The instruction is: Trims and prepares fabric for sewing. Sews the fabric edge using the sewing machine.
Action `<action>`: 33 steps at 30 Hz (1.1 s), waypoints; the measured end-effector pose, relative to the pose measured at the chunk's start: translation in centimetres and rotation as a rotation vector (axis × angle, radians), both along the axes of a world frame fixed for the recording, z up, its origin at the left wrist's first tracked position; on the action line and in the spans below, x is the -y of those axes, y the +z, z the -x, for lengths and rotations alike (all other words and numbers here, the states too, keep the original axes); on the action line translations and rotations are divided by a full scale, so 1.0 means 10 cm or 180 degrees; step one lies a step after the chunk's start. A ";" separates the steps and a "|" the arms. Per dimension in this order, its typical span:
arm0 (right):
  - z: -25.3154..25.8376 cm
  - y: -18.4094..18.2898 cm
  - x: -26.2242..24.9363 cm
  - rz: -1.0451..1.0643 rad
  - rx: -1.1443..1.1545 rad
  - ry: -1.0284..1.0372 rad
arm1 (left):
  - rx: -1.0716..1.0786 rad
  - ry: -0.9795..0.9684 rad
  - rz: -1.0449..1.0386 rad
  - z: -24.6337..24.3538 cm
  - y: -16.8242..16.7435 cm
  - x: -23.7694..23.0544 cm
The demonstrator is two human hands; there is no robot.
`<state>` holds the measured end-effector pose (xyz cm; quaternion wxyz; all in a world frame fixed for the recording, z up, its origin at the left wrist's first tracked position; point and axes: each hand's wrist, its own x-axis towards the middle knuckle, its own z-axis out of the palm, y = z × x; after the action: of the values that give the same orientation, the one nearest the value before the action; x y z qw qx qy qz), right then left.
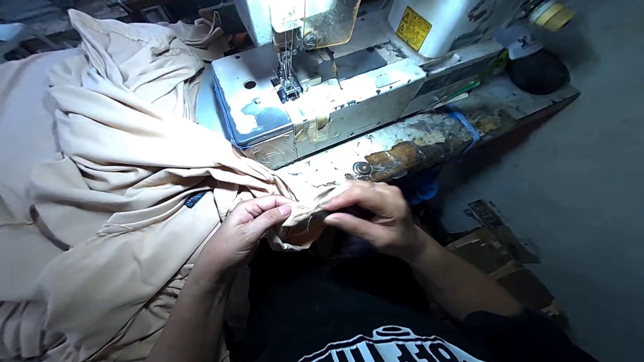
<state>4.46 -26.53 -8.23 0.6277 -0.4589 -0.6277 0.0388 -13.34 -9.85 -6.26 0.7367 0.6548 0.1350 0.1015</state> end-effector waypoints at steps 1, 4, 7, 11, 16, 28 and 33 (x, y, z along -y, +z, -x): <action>-0.02 0.04 0.05 0.0006 -0.0320 0.0007 | 0.0007 0.0025 0.0068 0.00 0.01 0.00; -0.16 0.04 0.06 0.0352 -0.0941 -0.0043 | 0.0032 0.0056 0.0263 0.00 0.02 0.01; -0.23 -0.04 -0.03 0.1300 -0.1535 0.0627 | 0.0128 0.0061 0.0340 0.00 0.05 0.03; -0.16 -0.02 -0.07 0.1606 -0.2495 0.0885 | 0.0152 0.0299 -0.0392 0.03 0.09 0.01; -0.09 0.02 -0.05 0.1351 -0.3074 0.0780 | 0.0120 0.0589 -0.0829 0.05 0.08 -0.03; -0.11 -0.04 -0.05 0.1346 -0.2791 0.0514 | 0.0087 0.0916 -0.0826 0.08 0.08 -0.08; -0.14 -0.05 0.00 0.1565 -0.2251 0.0268 | 0.0285 0.1101 -0.1058 0.03 0.12 -0.01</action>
<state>5.87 -26.49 -8.70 0.6741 -0.5272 -0.3642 0.3675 -13.63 -9.75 -5.09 0.5957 0.7290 0.1937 0.2758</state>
